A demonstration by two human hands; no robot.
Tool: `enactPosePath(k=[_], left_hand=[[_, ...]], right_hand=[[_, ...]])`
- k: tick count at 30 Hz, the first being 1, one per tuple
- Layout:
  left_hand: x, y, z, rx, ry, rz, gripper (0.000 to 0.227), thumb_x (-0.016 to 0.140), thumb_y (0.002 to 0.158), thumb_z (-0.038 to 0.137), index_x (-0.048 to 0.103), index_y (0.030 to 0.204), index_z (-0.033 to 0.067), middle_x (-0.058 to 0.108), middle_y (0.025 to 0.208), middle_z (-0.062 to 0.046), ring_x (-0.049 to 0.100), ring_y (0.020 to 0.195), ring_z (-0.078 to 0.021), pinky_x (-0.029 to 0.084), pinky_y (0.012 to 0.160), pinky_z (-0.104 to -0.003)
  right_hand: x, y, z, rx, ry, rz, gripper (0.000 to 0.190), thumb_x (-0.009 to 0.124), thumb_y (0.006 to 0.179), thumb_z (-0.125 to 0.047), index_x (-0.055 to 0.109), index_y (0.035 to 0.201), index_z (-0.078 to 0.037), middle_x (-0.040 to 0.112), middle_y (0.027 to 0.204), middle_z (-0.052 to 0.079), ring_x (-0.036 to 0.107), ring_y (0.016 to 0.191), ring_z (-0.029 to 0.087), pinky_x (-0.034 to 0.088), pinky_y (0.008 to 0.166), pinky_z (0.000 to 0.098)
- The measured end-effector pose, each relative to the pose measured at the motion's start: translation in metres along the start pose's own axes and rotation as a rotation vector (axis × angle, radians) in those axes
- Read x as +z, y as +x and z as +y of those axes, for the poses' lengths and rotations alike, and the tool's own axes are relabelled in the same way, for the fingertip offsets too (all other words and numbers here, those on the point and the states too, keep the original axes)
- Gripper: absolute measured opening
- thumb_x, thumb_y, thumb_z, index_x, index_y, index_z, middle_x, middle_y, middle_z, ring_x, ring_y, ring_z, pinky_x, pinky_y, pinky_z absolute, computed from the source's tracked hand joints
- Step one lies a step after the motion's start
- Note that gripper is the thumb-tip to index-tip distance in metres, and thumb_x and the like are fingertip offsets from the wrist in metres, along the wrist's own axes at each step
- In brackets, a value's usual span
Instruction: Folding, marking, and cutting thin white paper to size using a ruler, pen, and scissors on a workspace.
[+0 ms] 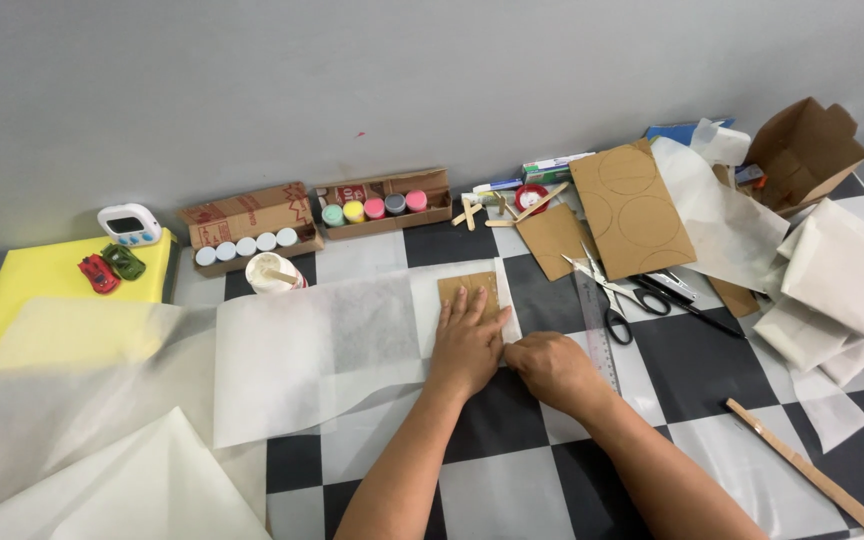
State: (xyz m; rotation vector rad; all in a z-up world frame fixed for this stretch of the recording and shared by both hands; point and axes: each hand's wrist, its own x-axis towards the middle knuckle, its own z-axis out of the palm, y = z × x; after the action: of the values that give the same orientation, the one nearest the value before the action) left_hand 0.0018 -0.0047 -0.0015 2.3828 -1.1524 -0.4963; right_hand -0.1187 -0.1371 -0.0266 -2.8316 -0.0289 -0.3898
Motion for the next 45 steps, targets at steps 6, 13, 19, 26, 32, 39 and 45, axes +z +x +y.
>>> enactPosePath(k=[6,13,19,26,32,39,45], left_hand=[[0.014,0.005,-0.01,0.025,-0.03,0.06,0.047,0.048,0.095,0.022,0.063,0.139,0.0285,0.036,0.163,-0.013,0.018,0.155,-0.0379,0.008,0.126,-0.052],[0.008,0.0,-0.008,0.063,-0.085,0.107,0.046,0.049,0.093,0.019,0.066,0.137,0.023,0.04,0.16,-0.018,0.017,0.154,-0.0409,0.008,0.124,-0.056],[0.004,-0.003,-0.003,0.066,-0.072,0.096,0.045,0.049,0.094,0.019,0.067,0.135,0.0207,0.041,0.158,-0.02,0.018,0.153,-0.0429,0.009,0.123,-0.057],[0.005,-0.001,-0.004,0.068,-0.07,0.133,0.043,0.052,0.093,0.017,0.069,0.131,0.0213,0.044,0.157,-0.018,0.022,0.153,-0.0413,0.009,0.124,-0.055],[0.004,-0.002,-0.005,0.077,-0.103,0.132,0.042,0.051,0.094,0.016,0.07,0.131,0.0206,0.043,0.158,-0.019,0.021,0.153,-0.0422,0.008,0.124,-0.056],[0.006,-0.002,-0.003,0.06,-0.076,0.151,0.039,0.053,0.094,0.02,0.07,0.129,0.0211,0.045,0.156,-0.018,0.024,0.152,-0.0406,0.009,0.124,-0.055],[0.012,-0.003,-0.007,0.079,-0.075,0.199,0.041,0.054,0.09,0.014,0.061,0.131,0.0112,0.049,0.152,-0.022,0.028,0.15,-0.041,0.015,0.122,-0.057]], right_hand=[[-0.011,-0.005,-0.003,0.131,0.157,-0.038,0.013,0.067,0.074,-0.011,0.07,0.07,-0.024,0.073,0.064,-0.004,0.072,0.069,0.02,0.057,0.068,0.0321],[-0.023,0.022,0.015,0.332,0.077,0.093,0.035,0.054,0.094,-0.003,0.077,0.115,-0.02,0.076,0.115,0.007,0.072,0.102,0.027,0.058,0.083,0.0329],[-0.034,0.043,0.002,0.399,-0.124,-0.276,0.059,0.043,0.096,0.001,0.062,0.141,-0.032,0.064,0.12,0.008,0.072,0.101,0.028,0.06,0.081,0.0334],[-0.03,0.073,0.012,0.479,-0.135,-0.409,0.066,0.04,0.098,-0.001,0.049,0.153,-0.037,0.06,0.119,0.009,0.073,0.099,0.03,0.06,0.082,0.0374],[-0.037,0.084,0.014,0.488,-0.146,-0.421,0.067,0.04,0.097,0.0,0.053,0.151,-0.038,0.063,0.124,0.011,0.071,0.108,0.031,0.058,0.088,0.039],[-0.048,0.068,0.002,0.405,-0.184,-0.435,0.06,0.043,0.096,-0.001,0.062,0.143,-0.034,0.063,0.125,0.009,0.066,0.115,0.03,0.058,0.092,0.0389],[-0.033,0.029,0.004,0.243,-0.362,-0.329,0.057,0.045,0.095,-0.005,0.064,0.138,-0.037,0.061,0.126,0.004,0.061,0.107,0.022,0.052,0.083,0.0323]])
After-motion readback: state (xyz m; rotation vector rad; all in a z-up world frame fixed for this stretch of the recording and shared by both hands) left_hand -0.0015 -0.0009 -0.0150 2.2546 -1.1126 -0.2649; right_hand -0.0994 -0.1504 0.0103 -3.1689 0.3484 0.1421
